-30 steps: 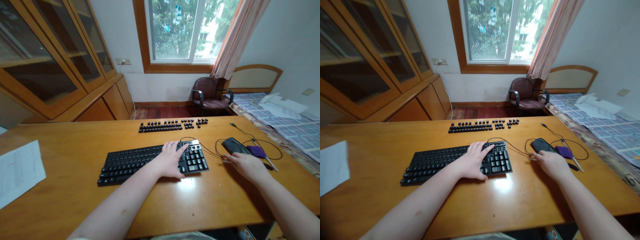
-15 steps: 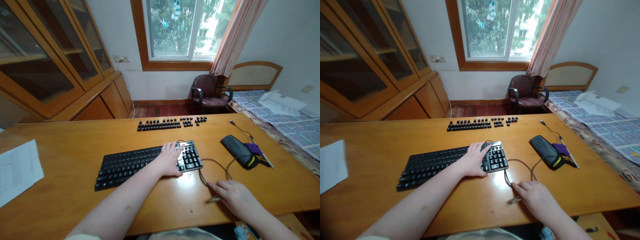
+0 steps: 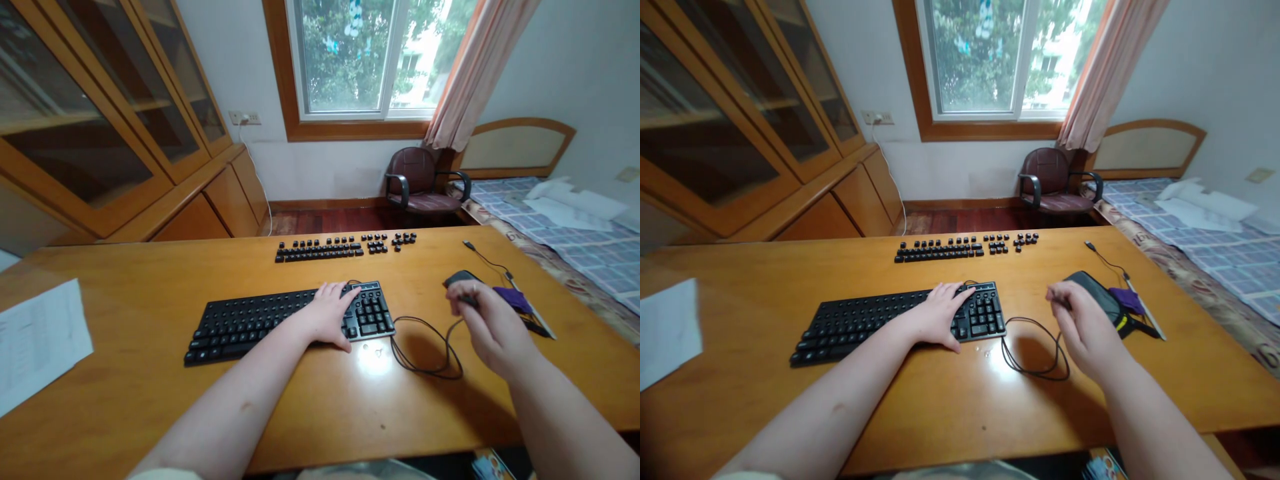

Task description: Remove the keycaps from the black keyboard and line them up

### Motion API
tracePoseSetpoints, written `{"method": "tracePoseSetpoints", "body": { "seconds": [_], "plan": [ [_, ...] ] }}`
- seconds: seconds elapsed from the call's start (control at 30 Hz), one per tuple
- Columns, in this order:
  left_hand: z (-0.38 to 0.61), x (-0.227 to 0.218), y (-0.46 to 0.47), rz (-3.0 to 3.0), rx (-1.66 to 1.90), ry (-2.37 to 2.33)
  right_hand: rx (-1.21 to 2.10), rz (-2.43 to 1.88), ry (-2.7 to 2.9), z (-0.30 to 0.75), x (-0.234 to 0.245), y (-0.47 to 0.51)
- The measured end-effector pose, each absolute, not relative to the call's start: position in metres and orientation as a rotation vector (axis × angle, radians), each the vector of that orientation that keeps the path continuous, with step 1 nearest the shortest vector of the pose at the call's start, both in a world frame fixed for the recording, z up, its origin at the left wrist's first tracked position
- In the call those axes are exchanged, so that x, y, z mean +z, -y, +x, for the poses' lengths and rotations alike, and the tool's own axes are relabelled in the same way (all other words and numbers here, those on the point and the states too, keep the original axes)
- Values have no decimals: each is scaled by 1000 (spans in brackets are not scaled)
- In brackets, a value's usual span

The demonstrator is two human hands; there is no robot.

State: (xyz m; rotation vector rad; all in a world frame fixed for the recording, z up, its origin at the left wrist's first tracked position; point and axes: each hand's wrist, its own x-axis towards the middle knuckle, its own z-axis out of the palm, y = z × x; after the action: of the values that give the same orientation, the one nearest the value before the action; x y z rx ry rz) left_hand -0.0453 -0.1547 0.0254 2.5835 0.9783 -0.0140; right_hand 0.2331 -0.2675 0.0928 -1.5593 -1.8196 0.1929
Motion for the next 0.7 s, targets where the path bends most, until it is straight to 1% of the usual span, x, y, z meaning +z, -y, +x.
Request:
{"method": "tracePoseSetpoints", "body": {
  "seconds": [0.07,0.13,0.27,0.33,0.4,0.47,0.57,0.7],
  "plan": [
    [-46,25,154,2586,-3,-962,146,-1510,1703,229,101,240],
    [-46,24,153,2588,9,-955,276,-1394,1645,217,92,214],
    [-46,26,155,2536,36,-1019,518,-1190,1266,182,40,181],
    [-44,30,158,2509,123,-1094,635,-1183,1285,169,17,176],
    [-38,35,161,2502,255,-1149,698,-1196,1356,163,4,175],
    [-30,40,164,2496,338,-1181,757,-1216,1376,162,1,175],
    [-18,43,164,2492,329,-1255,826,-1233,1403,164,5,173],
    [-9,40,159,2510,333,-1218,725,-1252,1521,164,7,173]
  ]
}}
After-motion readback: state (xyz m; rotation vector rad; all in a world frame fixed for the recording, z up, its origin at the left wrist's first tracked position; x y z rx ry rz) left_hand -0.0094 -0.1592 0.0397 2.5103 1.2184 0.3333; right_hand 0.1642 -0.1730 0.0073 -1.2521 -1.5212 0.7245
